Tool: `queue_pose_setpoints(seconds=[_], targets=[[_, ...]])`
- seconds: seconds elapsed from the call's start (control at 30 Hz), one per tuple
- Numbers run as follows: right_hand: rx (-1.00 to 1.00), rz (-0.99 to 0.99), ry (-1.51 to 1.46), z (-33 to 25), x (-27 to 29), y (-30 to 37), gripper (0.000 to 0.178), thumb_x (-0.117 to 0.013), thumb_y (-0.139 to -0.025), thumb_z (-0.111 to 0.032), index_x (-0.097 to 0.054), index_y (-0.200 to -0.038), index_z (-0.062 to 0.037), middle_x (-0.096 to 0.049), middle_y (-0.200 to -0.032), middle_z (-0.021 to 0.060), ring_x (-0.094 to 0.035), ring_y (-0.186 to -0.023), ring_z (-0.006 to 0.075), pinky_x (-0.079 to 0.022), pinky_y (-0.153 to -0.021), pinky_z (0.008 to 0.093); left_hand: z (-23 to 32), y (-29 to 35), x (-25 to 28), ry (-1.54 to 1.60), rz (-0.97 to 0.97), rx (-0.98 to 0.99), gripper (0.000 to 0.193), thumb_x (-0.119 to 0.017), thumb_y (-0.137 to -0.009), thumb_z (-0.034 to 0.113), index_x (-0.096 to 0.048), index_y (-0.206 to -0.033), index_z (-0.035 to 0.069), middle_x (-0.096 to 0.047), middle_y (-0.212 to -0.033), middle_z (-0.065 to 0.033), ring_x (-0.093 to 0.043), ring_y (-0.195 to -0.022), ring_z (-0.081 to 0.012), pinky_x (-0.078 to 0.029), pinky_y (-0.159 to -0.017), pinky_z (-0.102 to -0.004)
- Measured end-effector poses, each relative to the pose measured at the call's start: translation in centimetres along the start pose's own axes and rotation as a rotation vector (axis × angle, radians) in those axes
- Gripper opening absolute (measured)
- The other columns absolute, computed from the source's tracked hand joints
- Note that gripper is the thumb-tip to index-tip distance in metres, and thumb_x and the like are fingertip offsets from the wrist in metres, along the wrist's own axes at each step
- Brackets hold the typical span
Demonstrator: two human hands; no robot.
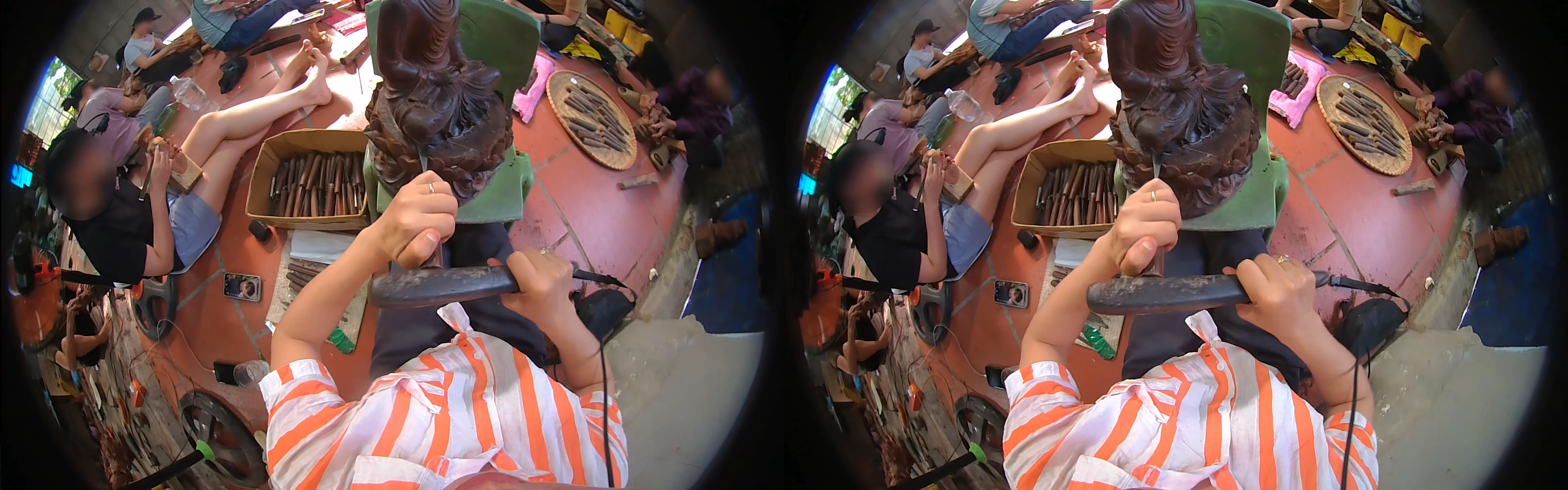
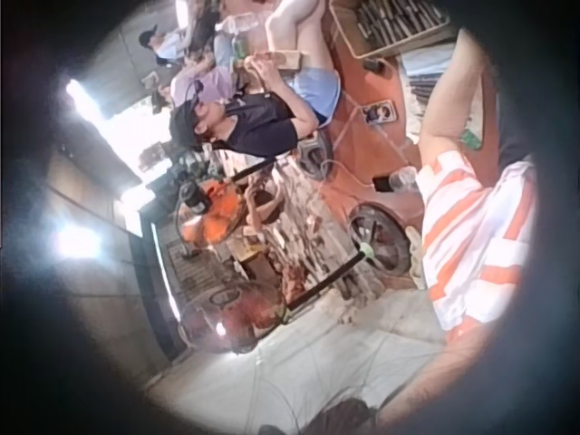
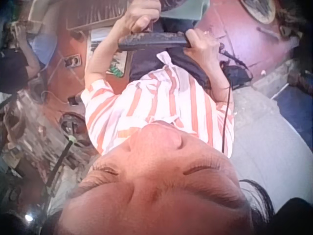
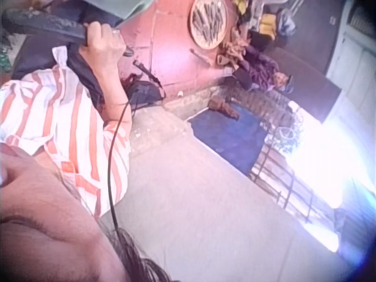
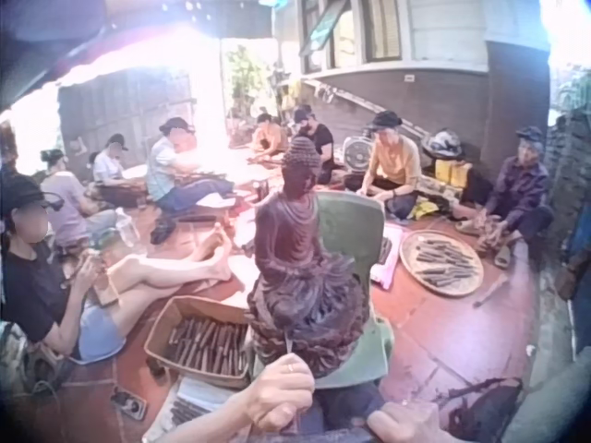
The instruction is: The person carves a dark wooden sculpture using a chisel and mallet. They repeatedly strike the chisel to shape the wood, occasionally switching tools from a nearby container.
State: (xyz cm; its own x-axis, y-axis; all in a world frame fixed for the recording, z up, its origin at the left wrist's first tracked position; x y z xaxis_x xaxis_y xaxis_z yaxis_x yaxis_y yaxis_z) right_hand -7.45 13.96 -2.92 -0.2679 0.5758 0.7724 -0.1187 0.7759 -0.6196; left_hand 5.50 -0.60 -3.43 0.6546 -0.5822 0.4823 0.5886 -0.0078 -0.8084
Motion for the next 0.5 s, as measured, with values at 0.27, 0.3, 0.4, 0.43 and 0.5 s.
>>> queue_pose_setpoints(seconds=[0.27, 0.3, 0.4, 0.43, 0.5], targets=[[0.222, -0.053, 0.045, -1.5, 1.5, -2.1, 0.032, -0.076, -0.069, -0.016, -0.045, -0.063, -0.0106, -0.039, -0.057, 0.0017, -0.045, -0.044, 0.0178, -0.035, -0.041, 0.0318, -0.1, 0.5, -0.1, -0.006, -0.043, -0.026, 0.028, -0.039, -0.080, 0.026, -0.042, -0.057, 0.010, -0.040, -0.063, -0.0059, -0.043, -0.060, -0.0252, -0.036, -0.067, -0.0383], [0.280, -0.029, 0.010, -2.0, 1.8, -2.1, 0.032, -0.076, -0.070, -0.016, -0.045, -0.064, -0.0108, -0.039, -0.057, 0.0014, -0.045, -0.044, 0.0170, -0.035, -0.041, 0.0311, -0.1, 0.6, -0.1, -0.005, -0.050, -0.022, 0.028, -0.039, -0.080, 0.026, -0.042, -0.057, 0.010, -0.040, -0.063, -0.0060, -0.043, -0.061, -0.0253, -0.036, -0.067, -0.0383], [0.415, -0.037, 0.077, -2.1, 2.0, -2.8, 0.030, -0.073, -0.075, -0.016, -0.045, -0.065, -0.0124, -0.037, -0.056, -0.0001, -0.043, -0.045, 0.0134, -0.034, -0.042, 0.0283, -0.2, 0.4, 0.0, -0.010, -0.062, -0.043, 0.027, -0.040, -0.080, 0.026, -0.042, -0.057, 0.011, -0.040, -0.063, -0.0061, -0.043, -0.061, -0.0254, -0.036, -0.067, -0.0383], [0.337, -0.128, 0.170, -2.1, 1.5, -2.8, 0.028, -0.071, -0.074, -0.017, -0.045, -0.065, -0.0124, -0.037, -0.056, -0.0002, -0.044, -0.044, 0.0133, -0.034, -0.042, 0.0282, -0.2, 0.5, 0.0, -0.011, -0.073, -0.045, 0.027, -0.040, -0.079, 0.026, -0.042, -0.057, 0.010, -0.040, -0.063, -0.0061, -0.044, -0.062, -0.0255, -0.036, -0.067, -0.0383], [0.331, -0.146, 0.200, -2.9, 1.3, -2.9, 0.026, -0.069, -0.072, -0.017, -0.044, -0.066, -0.0124, -0.038, -0.055, -0.0001, -0.045, -0.044, 0.0134, -0.034, -0.042, 0.0281, -0.4, 0.5, 0.1, -0.019, -0.096, -0.058, 0.027, -0.040, -0.079, 0.026, -0.042, -0.057, 0.010, -0.040, -0.063, -0.0061, -0.044, -0.062, -0.0256, -0.036, -0.066, -0.0383]])
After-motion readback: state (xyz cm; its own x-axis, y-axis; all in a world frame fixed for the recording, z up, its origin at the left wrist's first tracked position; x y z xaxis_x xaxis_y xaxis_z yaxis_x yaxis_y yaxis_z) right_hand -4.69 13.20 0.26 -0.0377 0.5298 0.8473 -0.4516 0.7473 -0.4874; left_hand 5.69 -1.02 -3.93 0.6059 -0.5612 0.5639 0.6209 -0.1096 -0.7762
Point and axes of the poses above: each hand's wrist, its own y-axis away from the middle knuckle, its own x-axis out of the back of the hand, z = x × y, the point moved 5 cm from there along -y, towards the middle knuckle
